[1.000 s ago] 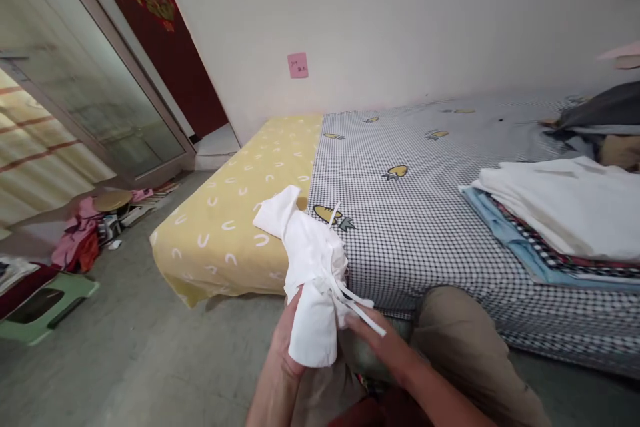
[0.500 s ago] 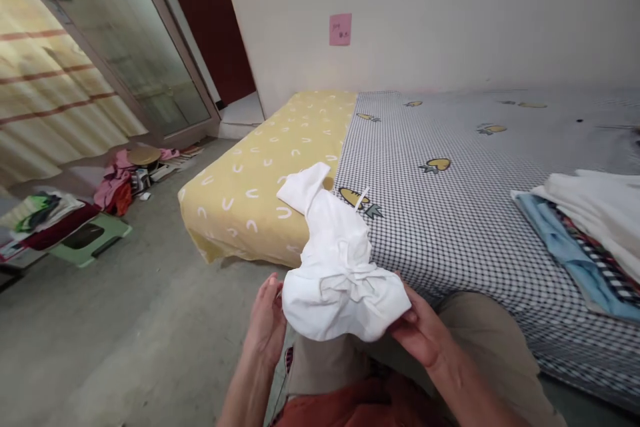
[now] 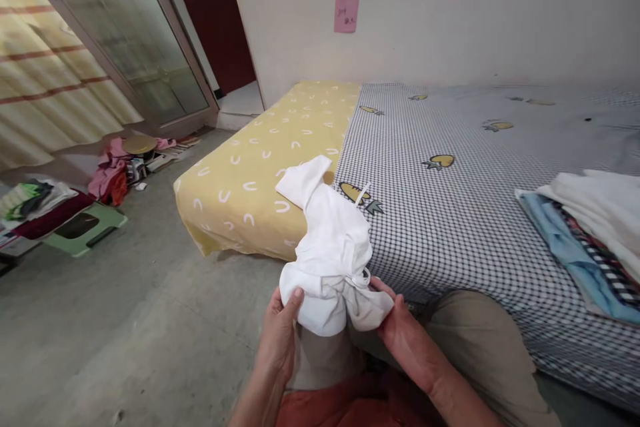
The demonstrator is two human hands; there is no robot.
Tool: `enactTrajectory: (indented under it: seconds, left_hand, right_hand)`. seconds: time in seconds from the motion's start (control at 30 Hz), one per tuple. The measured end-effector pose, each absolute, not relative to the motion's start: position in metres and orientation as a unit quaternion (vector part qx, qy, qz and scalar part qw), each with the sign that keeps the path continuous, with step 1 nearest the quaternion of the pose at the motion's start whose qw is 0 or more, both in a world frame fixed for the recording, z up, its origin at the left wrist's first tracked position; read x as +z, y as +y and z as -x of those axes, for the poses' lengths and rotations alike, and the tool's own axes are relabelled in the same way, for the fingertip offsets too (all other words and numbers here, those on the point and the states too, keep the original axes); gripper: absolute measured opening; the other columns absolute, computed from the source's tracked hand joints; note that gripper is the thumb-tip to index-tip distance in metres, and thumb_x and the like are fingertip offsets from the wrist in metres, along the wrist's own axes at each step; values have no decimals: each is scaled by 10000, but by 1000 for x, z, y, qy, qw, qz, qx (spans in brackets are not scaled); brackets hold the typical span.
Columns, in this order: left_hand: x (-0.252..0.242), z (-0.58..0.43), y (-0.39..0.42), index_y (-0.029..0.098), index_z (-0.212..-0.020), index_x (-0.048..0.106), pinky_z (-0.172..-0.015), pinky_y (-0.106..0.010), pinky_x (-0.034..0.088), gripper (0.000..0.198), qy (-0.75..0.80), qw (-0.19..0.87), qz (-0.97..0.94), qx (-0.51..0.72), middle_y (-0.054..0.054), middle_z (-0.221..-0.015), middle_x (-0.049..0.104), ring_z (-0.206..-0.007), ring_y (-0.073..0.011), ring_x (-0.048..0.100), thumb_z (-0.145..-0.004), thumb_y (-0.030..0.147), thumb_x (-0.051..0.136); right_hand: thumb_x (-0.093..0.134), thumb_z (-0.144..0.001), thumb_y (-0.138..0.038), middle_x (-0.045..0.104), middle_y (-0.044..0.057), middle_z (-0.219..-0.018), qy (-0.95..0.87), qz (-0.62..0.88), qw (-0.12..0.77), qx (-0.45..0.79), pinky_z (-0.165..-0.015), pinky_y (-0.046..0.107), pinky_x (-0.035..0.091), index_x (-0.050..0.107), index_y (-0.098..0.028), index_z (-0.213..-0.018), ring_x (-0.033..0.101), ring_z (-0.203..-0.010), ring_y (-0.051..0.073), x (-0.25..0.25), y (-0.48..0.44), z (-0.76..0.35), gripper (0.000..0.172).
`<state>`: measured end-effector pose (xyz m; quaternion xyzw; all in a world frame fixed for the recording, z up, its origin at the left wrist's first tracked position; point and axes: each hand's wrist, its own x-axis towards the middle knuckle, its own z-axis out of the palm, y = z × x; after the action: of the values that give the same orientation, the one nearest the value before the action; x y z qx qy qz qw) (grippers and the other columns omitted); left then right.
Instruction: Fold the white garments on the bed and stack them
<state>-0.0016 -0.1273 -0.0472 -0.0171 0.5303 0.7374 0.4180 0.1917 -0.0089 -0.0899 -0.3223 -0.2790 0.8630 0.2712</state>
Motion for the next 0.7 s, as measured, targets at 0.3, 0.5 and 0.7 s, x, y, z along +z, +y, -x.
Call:
enactTrajectory:
  seconds: [0.3,0.5,0.7]
  left_hand:
    - [-16,-5,-121,155,-968,761,-944,-400,585,541,521,376,32,766,-122,-1009,809,-1068,-321,732,-599,520,911]
    - [-6,13,-122,144,-963,768,-927,-405,609,542,527,373,48,762,-110,-968,814,-1050,-334,741,-562,465,944]
    - [-10,22,-116,178,-996,775,-988,-415,590,295,497,453,124,730,-107,-1066,808,-1098,-310,732,-829,419,753]
  right_hand:
    - [935,-633,-378,739,111,-1257,-344,447,201,801,-1155,512,396,734,-190,-1185,662,-1196,298,-131,-20,-196,617]
    - [848,-754,-416,803,67,-1048,-218,371,311,847,-1023,396,539,772,-202,-998,718,-1065,256,-102,10,-201,333]
    - [689,-839,-662,778,123,-1154,-153,346,238,895,-1047,476,527,694,-176,-1268,685,-1173,309,-67,9,-200,649]
